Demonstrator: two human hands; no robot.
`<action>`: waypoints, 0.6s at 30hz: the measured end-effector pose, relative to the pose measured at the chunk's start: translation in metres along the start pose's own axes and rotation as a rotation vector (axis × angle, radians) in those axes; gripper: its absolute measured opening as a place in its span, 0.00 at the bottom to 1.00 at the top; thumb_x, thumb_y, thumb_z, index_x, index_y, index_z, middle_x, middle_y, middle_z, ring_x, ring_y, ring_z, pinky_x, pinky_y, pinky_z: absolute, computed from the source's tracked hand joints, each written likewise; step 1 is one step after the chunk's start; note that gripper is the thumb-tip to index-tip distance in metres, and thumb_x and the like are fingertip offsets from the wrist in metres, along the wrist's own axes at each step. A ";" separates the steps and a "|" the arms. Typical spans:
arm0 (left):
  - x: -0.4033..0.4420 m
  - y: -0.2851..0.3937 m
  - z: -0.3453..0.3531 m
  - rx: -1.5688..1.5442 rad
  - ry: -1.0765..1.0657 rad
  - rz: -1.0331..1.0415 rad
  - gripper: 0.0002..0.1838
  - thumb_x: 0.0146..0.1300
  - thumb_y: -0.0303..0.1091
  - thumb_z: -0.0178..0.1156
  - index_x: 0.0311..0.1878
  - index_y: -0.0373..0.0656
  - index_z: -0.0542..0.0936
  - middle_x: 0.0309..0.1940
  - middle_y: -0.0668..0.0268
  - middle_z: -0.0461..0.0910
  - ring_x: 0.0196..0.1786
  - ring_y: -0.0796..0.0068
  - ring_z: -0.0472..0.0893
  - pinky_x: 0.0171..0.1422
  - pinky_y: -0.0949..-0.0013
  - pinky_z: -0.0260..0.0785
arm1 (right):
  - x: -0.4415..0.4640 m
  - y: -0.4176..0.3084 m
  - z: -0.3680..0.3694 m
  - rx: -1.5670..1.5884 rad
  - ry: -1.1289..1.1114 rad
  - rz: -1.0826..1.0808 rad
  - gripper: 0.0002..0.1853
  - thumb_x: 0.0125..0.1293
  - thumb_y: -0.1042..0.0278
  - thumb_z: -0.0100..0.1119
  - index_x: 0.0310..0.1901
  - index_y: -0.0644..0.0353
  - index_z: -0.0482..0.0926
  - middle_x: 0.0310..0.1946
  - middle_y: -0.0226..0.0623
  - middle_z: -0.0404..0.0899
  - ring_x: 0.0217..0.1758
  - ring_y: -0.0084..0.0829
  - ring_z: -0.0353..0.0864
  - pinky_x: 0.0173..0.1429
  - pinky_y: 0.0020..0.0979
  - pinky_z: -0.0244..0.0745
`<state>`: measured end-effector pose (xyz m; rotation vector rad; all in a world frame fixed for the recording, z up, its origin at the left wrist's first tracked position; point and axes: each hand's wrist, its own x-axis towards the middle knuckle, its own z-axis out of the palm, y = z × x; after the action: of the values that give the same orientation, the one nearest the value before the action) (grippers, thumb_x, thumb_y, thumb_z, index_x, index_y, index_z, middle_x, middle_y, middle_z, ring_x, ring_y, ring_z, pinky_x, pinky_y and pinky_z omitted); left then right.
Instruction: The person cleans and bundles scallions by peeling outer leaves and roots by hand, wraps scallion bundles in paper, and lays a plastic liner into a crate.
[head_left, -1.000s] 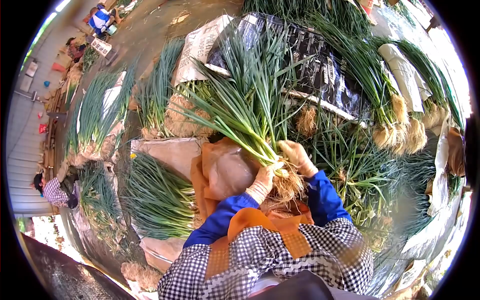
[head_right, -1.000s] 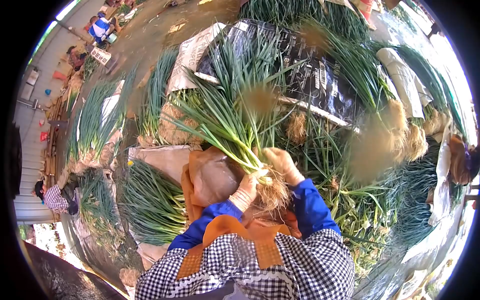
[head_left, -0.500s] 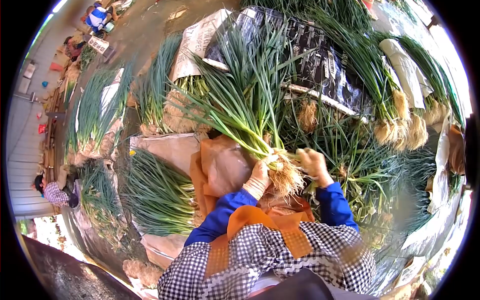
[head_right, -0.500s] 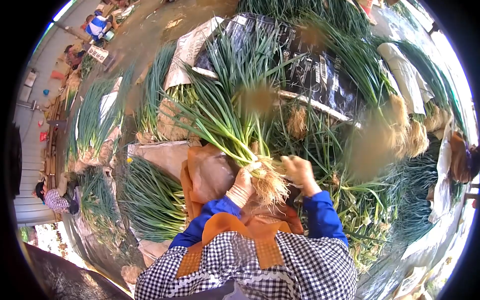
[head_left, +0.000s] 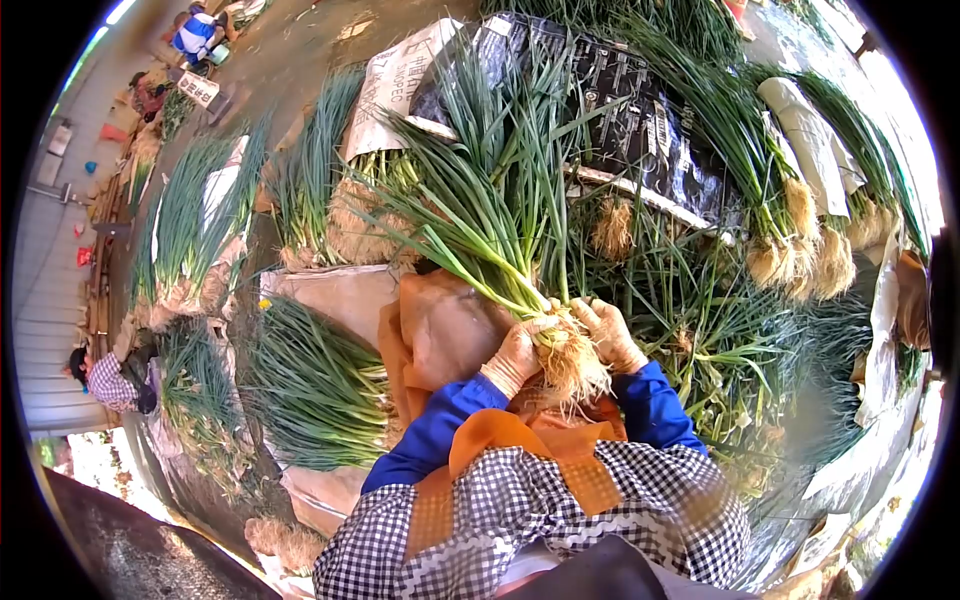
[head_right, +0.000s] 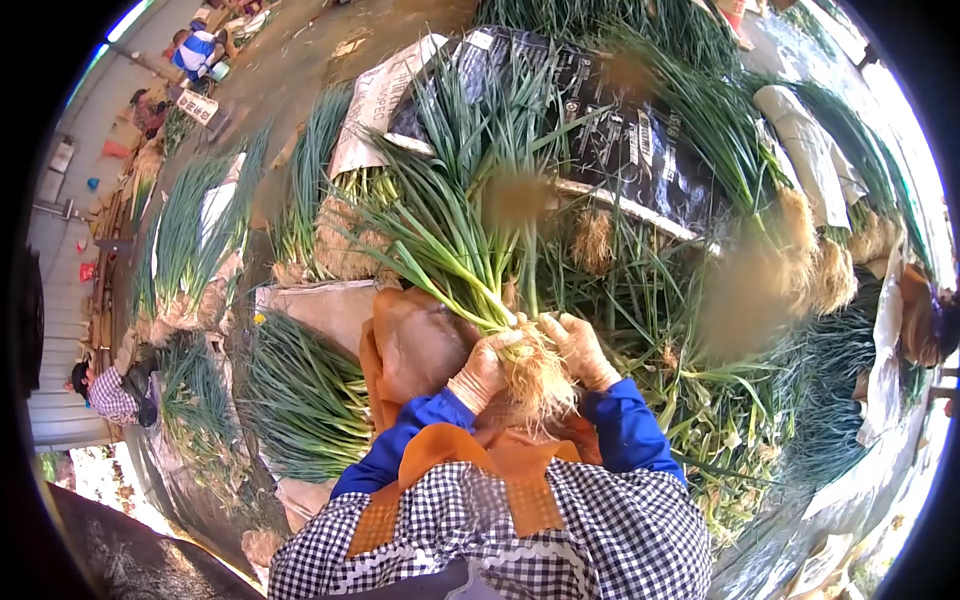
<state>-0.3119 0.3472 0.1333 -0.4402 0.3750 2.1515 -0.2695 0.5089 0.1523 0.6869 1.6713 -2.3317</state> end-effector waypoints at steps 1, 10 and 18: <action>0.002 0.001 0.000 0.009 0.003 -0.009 0.17 0.55 0.21 0.54 0.50 0.39 0.70 0.44 0.55 0.76 0.48 0.59 0.77 0.54 0.61 0.73 | -0.005 0.006 -0.008 -0.073 0.064 -0.048 0.12 0.65 0.61 0.57 0.36 0.64 0.77 0.29 0.27 0.77 0.30 0.18 0.72 0.34 0.22 0.68; -0.013 0.015 0.031 0.018 -0.056 0.090 0.20 0.57 0.27 0.51 0.54 0.33 0.70 0.52 0.48 0.74 0.59 0.50 0.71 0.67 0.52 0.60 | -0.046 -0.017 -0.151 -1.631 0.292 0.491 0.22 0.62 0.45 0.50 0.40 0.56 0.80 0.41 0.41 0.81 0.46 0.41 0.80 0.45 0.39 0.75; -0.051 0.048 0.055 0.218 -0.035 0.272 0.19 0.59 0.33 0.51 0.53 0.35 0.71 0.53 0.53 0.73 0.58 0.56 0.71 0.65 0.58 0.60 | 0.024 0.011 -0.046 -1.240 0.063 0.008 0.29 0.64 0.39 0.45 0.28 0.60 0.82 0.26 0.46 0.80 0.33 0.42 0.80 0.42 0.36 0.73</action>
<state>-0.3329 0.3072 0.2099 -0.2381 0.6746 2.3437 -0.2745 0.5502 0.1199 0.4429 2.5675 -0.8536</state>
